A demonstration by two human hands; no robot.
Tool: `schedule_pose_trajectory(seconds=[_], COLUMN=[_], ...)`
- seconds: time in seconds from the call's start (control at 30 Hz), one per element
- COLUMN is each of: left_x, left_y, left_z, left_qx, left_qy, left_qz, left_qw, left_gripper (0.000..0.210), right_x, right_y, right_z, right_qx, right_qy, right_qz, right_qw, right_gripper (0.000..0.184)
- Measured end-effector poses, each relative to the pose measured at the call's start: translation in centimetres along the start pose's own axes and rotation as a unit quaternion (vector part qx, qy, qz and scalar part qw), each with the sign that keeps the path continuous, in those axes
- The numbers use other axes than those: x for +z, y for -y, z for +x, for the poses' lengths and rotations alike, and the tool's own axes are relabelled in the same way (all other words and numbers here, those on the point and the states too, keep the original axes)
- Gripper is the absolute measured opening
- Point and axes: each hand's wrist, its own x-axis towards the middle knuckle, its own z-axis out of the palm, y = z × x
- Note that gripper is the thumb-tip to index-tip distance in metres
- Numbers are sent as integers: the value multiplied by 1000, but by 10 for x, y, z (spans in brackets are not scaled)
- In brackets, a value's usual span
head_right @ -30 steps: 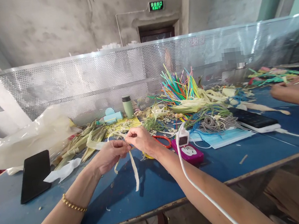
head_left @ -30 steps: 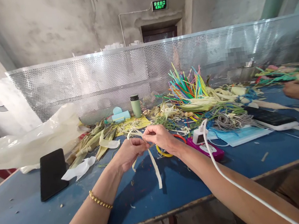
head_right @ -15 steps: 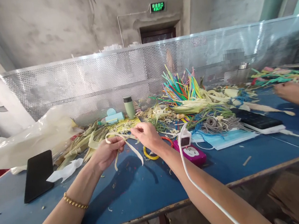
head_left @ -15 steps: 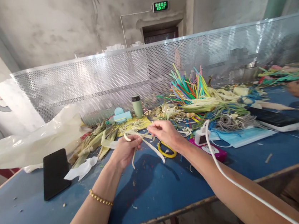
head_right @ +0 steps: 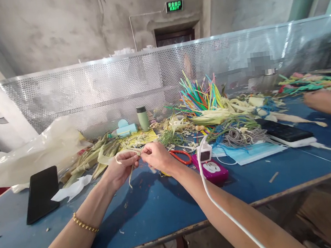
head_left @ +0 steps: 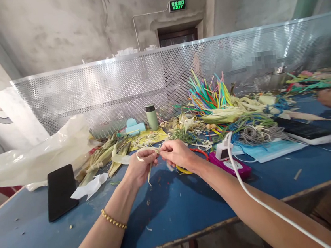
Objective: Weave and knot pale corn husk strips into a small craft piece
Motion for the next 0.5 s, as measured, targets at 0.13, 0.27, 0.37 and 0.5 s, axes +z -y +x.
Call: schedule_pose_trajectory(seconds=[0.13, 0.27, 0.37, 0.5], left_x=[0, 0, 1, 3], left_y=[2, 1, -1, -4], left_z=[1, 0, -1, -3], left_qx=[5, 8, 12, 10], left_qy=[-8, -7, -10, -13], left_qz=[-8, -15, -18, -26], left_qw=[1000, 1000, 1000, 1000], left_gripper=[23, 23, 24, 24], right_x=[2, 1, 1, 1], right_y=[1, 0, -2, -1], right_z=[1, 3, 4, 3], right_qx=[-5, -50, -77, -88], right_qy=[-5, -11, -18, -27], right_qz=[4, 5, 12, 9], right_qw=[1000, 999, 997, 996], right_gripper=[5, 9, 10, 10])
